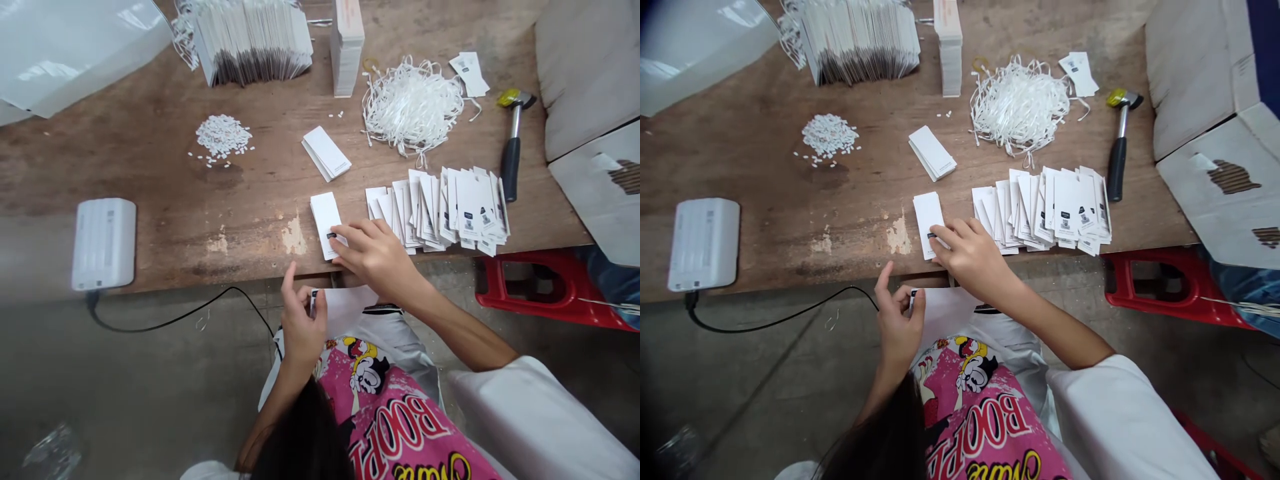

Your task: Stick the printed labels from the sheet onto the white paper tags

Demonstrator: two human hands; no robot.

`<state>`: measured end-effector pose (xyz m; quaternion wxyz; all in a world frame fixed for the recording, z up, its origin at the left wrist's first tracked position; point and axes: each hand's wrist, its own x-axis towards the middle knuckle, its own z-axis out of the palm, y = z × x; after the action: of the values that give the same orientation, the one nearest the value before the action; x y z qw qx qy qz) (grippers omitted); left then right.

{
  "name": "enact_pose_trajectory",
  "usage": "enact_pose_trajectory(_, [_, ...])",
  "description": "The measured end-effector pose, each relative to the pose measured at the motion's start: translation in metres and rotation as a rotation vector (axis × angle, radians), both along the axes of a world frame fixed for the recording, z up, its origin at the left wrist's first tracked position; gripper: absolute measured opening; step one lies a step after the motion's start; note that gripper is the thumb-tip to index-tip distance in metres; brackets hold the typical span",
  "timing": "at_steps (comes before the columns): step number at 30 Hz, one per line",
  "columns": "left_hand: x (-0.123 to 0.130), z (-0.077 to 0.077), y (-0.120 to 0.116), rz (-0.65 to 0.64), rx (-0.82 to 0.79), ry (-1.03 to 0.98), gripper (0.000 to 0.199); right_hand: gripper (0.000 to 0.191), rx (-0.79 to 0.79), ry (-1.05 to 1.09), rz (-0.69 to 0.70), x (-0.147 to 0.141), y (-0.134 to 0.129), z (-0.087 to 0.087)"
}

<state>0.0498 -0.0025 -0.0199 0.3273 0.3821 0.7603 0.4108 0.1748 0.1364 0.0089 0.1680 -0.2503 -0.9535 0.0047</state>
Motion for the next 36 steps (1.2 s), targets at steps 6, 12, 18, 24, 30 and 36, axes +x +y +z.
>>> enact_pose_trajectory(6, [-0.003,0.003,-0.002,0.003,-0.016,-0.048,0.058,0.02,0.119,0.334,-0.034,0.021,0.001,0.015])
enact_pose_trajectory(12, [-0.007,0.007,-0.004,0.008,-0.034,-0.158,0.053,0.03,0.399,0.488,-0.554,0.106,0.004,0.01])
enact_pose_trajectory(18, [-0.011,0.01,-0.001,-0.075,-0.047,-0.405,0.024,0.041,0.07,0.326,-0.577,0.135,-0.03,0.008])
enact_pose_trajectory(24, [-0.001,0.02,0.006,-0.172,-0.052,-0.54,0.023,0.033,-0.559,0.461,-0.162,0.053,-0.072,0.019])
enact_pose_trajectory(30, [0.0,0.026,0.004,-0.149,-0.001,-0.485,0.024,0.008,-0.872,0.535,-0.218,0.025,-0.073,0.009])
enact_pose_trajectory(36, [-0.004,0.021,0.0,-0.204,0.009,-0.523,0.022,0.012,-1.388,0.625,-0.176,0.027,-0.069,0.005])
